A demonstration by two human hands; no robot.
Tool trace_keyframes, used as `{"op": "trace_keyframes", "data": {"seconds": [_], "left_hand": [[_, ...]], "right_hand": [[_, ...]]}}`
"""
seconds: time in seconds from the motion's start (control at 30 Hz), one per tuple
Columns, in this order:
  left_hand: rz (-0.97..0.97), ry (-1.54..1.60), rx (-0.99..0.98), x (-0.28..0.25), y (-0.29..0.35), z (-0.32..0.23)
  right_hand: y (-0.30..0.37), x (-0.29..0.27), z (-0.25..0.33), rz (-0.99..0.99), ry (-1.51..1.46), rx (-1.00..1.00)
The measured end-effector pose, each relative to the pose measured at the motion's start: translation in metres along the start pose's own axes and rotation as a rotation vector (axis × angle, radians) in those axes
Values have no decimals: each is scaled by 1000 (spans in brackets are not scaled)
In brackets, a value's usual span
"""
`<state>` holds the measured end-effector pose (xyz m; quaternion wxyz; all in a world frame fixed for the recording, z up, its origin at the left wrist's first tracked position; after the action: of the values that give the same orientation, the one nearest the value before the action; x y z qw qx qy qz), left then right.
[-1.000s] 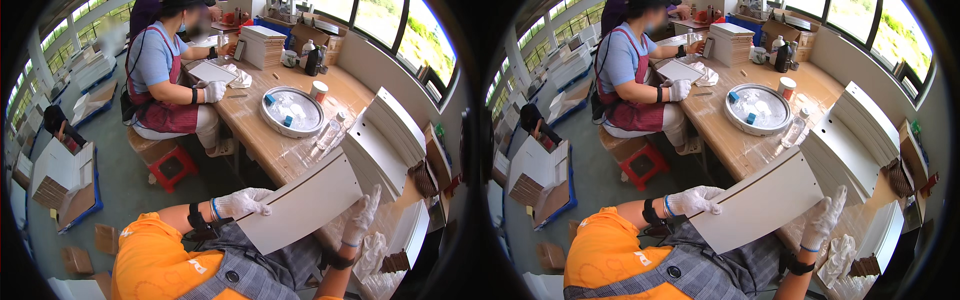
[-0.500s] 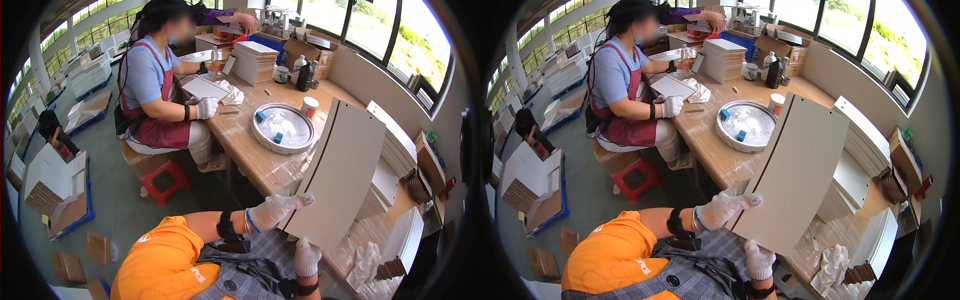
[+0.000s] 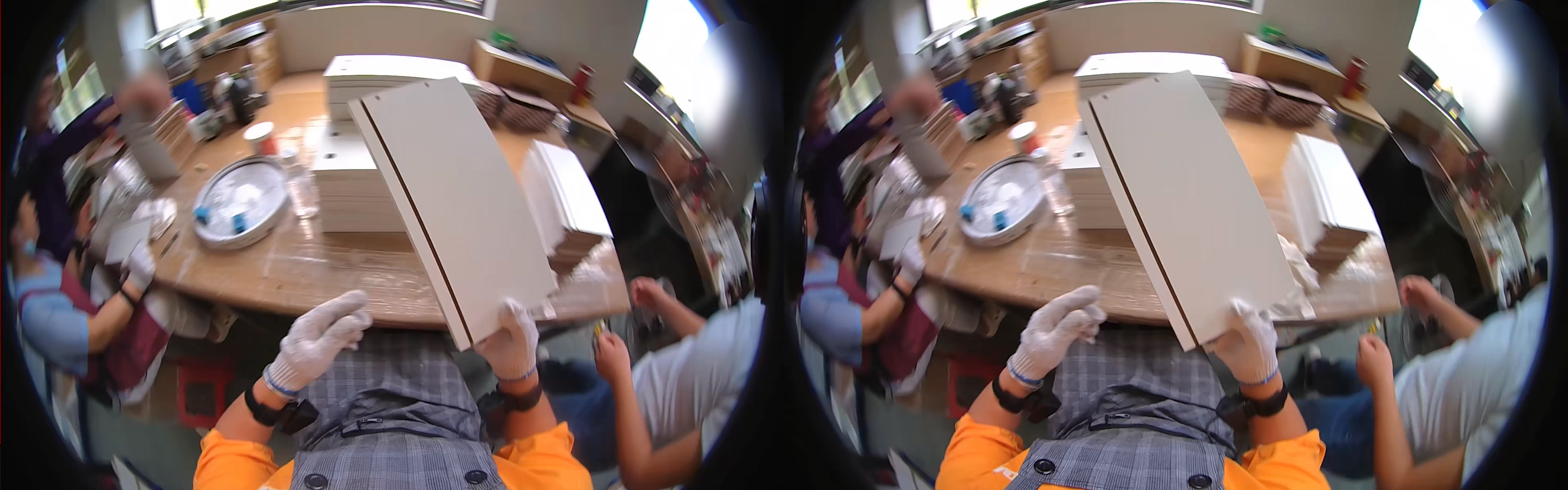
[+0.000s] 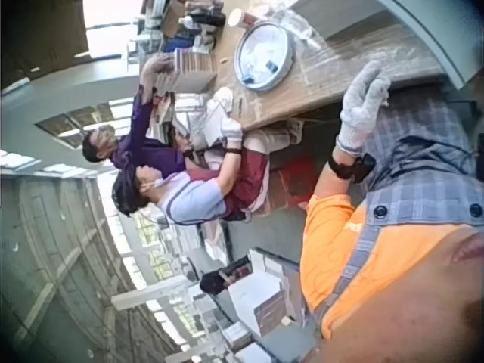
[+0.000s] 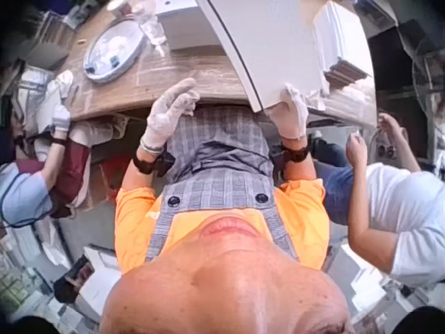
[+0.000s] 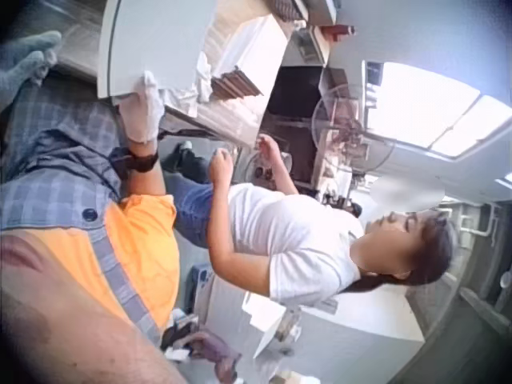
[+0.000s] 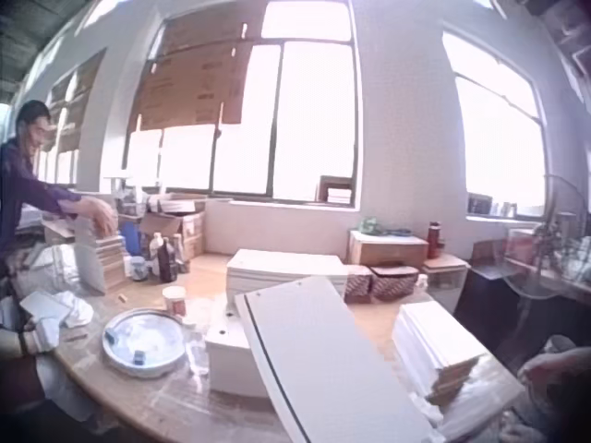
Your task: Inspecting, sanding, wiping, and stacking white lacquered wood furniture components.
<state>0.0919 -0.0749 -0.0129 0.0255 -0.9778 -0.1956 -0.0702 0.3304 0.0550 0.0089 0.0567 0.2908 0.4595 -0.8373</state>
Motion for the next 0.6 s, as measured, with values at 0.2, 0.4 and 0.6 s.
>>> {"op": "trace_keyframes", "data": {"seconds": [0.2, 0.4, 0.6], "left_hand": [[-43, -62, -110, -20, 12, 36], [-107, -33, -144, -38, 26, 49], [-185, -8, -169, -55, 34, 57]], "right_hand": [[-37, -33, -82, -505, -1473, 874], [-79, -67, -216, -526, -1375, 880], [-98, -56, -293, -604, -1175, 1096]]}}
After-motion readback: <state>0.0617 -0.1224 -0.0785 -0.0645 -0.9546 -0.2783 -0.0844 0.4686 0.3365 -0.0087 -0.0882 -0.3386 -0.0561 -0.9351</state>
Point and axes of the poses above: each hand's wrist, its own y-axis away from the middle knuckle, its own x-axis out of the palm, z = x × y, the point moved 6 cm from there along -y, towards the middle knuckle, and after that the axes turned 8 degrees about -z, right-handed, at the moved point
